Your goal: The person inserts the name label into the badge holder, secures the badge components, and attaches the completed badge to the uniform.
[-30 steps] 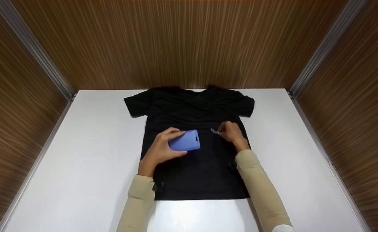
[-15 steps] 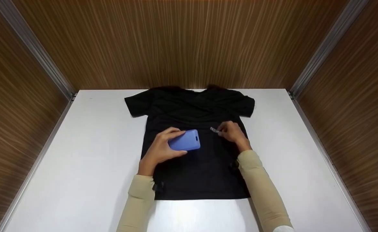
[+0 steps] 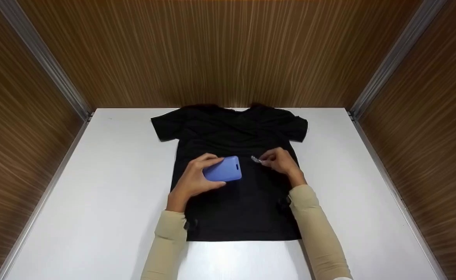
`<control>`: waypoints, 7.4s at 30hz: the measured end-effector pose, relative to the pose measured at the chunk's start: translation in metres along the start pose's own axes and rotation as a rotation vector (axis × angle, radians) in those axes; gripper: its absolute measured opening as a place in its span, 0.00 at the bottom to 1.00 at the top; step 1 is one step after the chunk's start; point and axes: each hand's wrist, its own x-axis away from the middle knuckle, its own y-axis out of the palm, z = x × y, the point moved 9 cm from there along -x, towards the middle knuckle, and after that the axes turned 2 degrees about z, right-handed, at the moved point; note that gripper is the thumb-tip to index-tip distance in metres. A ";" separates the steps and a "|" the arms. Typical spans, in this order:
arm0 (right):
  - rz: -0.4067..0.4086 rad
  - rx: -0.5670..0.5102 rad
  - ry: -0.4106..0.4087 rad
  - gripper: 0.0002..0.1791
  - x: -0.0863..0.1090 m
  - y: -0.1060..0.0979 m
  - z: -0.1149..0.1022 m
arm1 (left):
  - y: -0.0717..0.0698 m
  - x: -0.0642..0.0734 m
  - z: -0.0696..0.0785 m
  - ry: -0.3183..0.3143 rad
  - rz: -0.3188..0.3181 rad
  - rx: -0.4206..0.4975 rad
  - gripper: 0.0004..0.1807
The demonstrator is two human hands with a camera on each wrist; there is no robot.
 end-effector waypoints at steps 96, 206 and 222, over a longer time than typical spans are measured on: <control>-0.097 -0.390 -0.312 0.07 0.046 0.009 -0.091 | 0.000 -0.002 0.006 0.017 -0.015 0.016 0.36; 0.043 -0.252 -0.415 0.06 0.063 0.022 -0.141 | 0.018 -0.003 0.032 0.152 -0.052 0.036 0.13; 0.090 -0.162 -0.432 0.05 0.066 0.023 -0.144 | 0.022 -0.003 0.034 0.140 -0.056 -0.003 0.10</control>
